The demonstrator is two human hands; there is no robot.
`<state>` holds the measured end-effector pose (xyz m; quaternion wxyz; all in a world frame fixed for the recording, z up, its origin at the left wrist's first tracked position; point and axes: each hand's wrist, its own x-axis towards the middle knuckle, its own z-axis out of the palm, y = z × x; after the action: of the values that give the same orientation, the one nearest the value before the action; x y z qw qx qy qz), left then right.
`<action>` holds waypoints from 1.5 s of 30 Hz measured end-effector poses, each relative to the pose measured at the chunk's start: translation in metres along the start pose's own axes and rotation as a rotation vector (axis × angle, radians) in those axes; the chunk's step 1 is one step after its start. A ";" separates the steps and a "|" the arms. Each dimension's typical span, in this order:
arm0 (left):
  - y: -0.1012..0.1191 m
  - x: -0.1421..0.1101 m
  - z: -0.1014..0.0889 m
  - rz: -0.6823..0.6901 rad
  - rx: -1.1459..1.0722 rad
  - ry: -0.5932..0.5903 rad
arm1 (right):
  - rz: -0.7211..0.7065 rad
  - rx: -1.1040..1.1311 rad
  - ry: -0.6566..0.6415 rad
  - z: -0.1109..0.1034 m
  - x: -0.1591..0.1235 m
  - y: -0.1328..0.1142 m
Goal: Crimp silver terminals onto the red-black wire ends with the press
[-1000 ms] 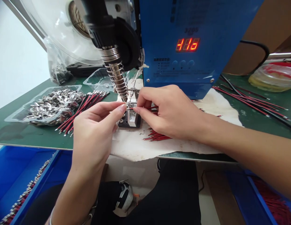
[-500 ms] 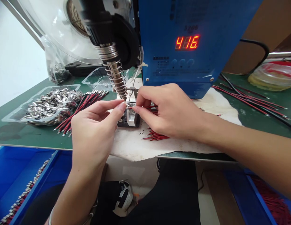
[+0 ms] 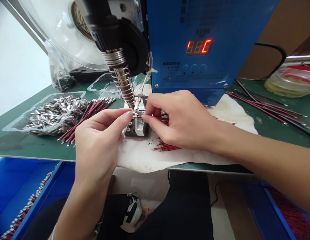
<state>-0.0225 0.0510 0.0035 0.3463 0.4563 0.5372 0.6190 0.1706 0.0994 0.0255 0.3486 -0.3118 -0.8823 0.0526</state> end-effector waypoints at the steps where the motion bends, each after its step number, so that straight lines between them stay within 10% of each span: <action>1: -0.001 0.000 -0.001 0.000 0.000 -0.005 | -0.019 -0.005 0.009 0.000 0.000 0.001; 45: -0.006 0.004 -0.005 0.018 -0.003 -0.087 | 0.128 0.053 -0.010 0.001 0.004 -0.003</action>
<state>-0.0292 0.0538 -0.0016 0.3648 0.4870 0.5165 0.6024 0.1660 0.0992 0.0278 0.3481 -0.3579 -0.8607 0.0996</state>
